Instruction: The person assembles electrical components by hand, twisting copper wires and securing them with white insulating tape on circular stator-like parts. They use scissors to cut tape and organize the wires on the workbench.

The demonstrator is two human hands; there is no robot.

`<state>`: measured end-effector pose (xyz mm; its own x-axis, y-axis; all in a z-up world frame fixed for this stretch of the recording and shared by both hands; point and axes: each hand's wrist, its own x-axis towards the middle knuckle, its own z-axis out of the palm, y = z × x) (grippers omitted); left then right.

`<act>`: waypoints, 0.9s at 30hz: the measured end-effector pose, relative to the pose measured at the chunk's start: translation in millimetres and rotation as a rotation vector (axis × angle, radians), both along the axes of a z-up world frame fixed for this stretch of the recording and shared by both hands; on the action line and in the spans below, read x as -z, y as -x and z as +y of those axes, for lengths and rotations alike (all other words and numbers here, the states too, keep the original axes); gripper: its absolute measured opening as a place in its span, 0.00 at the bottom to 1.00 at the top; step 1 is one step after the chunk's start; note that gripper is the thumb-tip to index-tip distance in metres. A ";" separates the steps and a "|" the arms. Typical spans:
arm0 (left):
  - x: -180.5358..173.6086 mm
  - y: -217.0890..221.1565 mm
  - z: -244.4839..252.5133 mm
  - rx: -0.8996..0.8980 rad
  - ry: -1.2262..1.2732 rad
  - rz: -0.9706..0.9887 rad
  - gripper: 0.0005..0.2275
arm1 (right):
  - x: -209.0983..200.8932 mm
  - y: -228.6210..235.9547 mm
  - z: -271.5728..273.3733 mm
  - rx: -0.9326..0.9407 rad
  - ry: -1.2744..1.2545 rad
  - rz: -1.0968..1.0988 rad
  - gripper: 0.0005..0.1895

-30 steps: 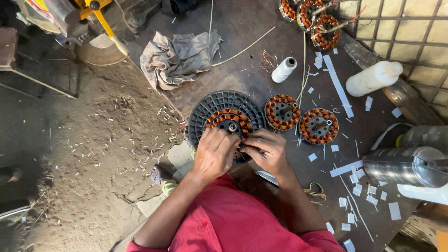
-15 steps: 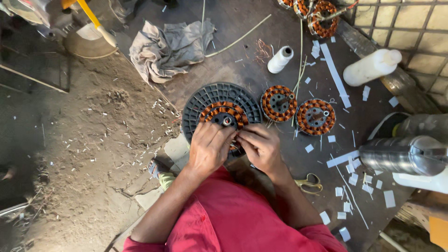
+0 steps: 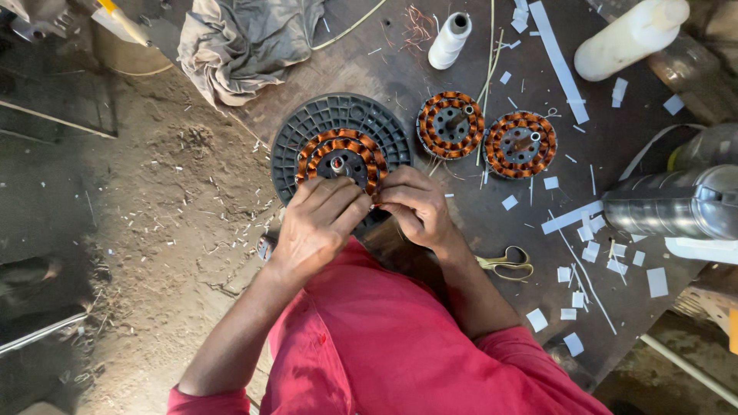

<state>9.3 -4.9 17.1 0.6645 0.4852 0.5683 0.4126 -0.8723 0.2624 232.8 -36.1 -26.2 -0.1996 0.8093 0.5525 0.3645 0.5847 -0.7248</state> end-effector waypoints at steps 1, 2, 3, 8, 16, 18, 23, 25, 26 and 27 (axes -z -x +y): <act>-1.2 1.0 2.0 0.022 0.025 -0.005 0.15 | 0.0 -1.1 -0.1 -0.011 0.009 0.012 0.04; -2.0 1.4 3.9 0.044 0.049 -0.010 0.15 | -0.4 -3.0 0.0 -0.022 0.017 0.024 0.04; -3.0 2.1 6.2 0.055 0.066 0.001 0.15 | -1.1 -4.2 0.5 -0.007 0.017 0.018 0.04; -7.2 4.3 10.0 0.094 0.099 0.046 0.14 | -4.7 -2.8 -3.0 0.032 0.011 -0.025 0.07; -0.9 0.7 9.0 0.065 0.155 -0.009 0.14 | -17.1 -5.4 -2.3 -0.028 0.153 -0.052 0.08; 3.3 -1.8 7.7 0.037 0.128 -0.014 0.13 | -18.5 -5.5 -1.5 -0.032 0.183 -0.061 0.09; 10.3 -9.8 5.8 -0.018 0.056 -0.069 0.11 | -21.5 -6.6 -0.2 -0.027 0.164 -0.095 0.10; 9.8 -8.7 4.5 -0.024 0.097 -0.092 0.10 | -22.9 -7.0 0.4 -0.025 0.141 -0.107 0.09; 9.4 -7.8 4.1 -0.027 0.116 -0.102 0.10 | -23.5 -7.2 1.0 -0.024 0.129 -0.112 0.09; 9.0 -6.2 4.3 -0.025 0.173 -0.142 0.10 | -23.8 -6.5 1.1 -0.017 0.130 -0.112 0.09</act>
